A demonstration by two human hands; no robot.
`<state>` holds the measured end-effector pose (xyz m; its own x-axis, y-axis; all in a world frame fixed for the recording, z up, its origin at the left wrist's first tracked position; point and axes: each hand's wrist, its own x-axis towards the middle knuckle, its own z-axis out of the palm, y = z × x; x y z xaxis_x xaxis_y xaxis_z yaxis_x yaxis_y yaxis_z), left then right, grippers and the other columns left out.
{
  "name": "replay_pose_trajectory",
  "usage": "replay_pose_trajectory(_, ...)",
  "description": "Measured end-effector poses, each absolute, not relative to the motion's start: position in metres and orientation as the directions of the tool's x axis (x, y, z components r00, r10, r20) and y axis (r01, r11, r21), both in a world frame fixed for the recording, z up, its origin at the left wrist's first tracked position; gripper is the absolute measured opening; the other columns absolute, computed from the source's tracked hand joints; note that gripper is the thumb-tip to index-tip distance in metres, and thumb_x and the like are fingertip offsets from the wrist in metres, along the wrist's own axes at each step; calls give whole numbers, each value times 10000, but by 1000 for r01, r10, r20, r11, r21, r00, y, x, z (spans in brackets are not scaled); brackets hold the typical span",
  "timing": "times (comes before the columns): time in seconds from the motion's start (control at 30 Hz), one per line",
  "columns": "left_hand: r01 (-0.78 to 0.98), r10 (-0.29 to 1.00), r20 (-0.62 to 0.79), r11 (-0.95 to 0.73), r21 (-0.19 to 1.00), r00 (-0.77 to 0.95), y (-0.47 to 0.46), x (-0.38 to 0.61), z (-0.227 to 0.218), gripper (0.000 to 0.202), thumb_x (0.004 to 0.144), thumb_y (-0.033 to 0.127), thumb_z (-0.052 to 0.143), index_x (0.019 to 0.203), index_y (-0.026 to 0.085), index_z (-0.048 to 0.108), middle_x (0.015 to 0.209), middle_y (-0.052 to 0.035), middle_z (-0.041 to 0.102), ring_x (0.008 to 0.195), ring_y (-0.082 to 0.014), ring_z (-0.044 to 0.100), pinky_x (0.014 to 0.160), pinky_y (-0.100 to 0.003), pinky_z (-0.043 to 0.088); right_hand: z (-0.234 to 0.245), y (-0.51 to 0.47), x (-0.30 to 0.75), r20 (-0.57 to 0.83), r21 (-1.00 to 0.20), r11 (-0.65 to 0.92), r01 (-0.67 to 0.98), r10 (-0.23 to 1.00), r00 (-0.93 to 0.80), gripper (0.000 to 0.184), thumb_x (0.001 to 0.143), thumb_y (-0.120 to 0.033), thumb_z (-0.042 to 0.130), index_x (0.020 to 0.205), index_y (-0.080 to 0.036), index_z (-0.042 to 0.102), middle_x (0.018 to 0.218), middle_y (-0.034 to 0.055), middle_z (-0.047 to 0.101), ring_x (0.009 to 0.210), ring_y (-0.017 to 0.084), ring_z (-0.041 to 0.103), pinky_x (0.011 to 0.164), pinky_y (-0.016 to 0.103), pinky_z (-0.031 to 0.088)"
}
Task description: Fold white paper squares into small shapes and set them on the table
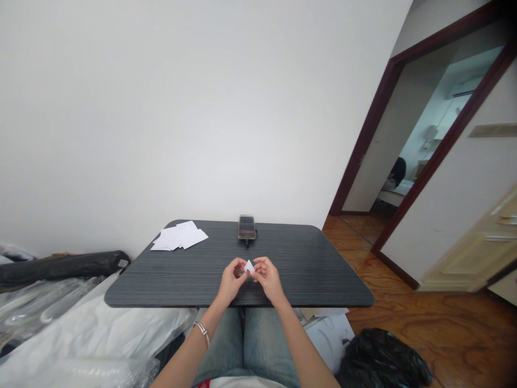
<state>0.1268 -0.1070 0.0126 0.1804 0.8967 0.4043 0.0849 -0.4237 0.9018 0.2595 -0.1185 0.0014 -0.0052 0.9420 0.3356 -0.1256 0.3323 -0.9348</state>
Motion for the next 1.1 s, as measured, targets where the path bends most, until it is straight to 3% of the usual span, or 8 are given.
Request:
replay_pose_trajectory(0.23, 116, 882, 444, -463, 879, 154, -110, 126, 16, 164, 629, 82, 532, 763, 169, 569, 787, -22, 560, 742, -154, 516, 594, -220, 384, 4, -119, 260, 337, -920, 336, -201, 941, 31, 215, 761, -362, 529, 878, -183, 504, 685, 10, 581, 631, 142, 572, 485, 231, 485)
replay_pose_trajectory(0.43, 34, 857, 454, -476, 879, 244, -113, 127, 21, 138, 681, 96, 500, 768, 169, 579, 914, -52, 566, 886, -186, 516, 679, -253, 409, 1, -117, 263, 371, -910, 393, -132, 914, 166, 175, 745, -307, 560, 859, -185, 510, 678, 6, 579, 625, 143, 566, 543, 249, 483)
replay_pose_trajectory(0.6, -75, 884, 380, -374, 924, 273, -109, 128, 14, 104, 752, 230, 510, 745, 144, 568, 860, -56, 573, 728, -148, 537, 632, -253, 430, 3, -120, 262, 384, -915, 401, -47, 900, 206, 207, 679, -212, 611, 860, -182, 517, 693, 7, 559, 658, 147, 546, 577, 252, 475)
replay_pose_trajectory(0.77, -162, 922, 285, -249, 955, 262, -106, 129, 8, 171, 685, 259, 613, 759, 149, 506, 772, -24, 583, 621, -114, 546, 577, -232, 438, 4, -120, 262, 371, -921, 387, -39, 904, 211, 245, 642, -156, 618, 862, -182, 514, 691, -5, 523, 661, 139, 531, 560, 234, 471)
replay_pose_trajectory(1.1, -256, 946, 213, -150, 955, 242, -106, 128, 14, 257, 618, 256, 680, 777, 139, 515, 709, -7, 581, 632, -112, 559, 602, -227, 447, -2, -114, 265, 198, -911, 197, -363, 980, 33, 231, 716, -377, 574, 819, -173, 543, 741, 37, 618, 607, 145, 566, 488, 239, 458)
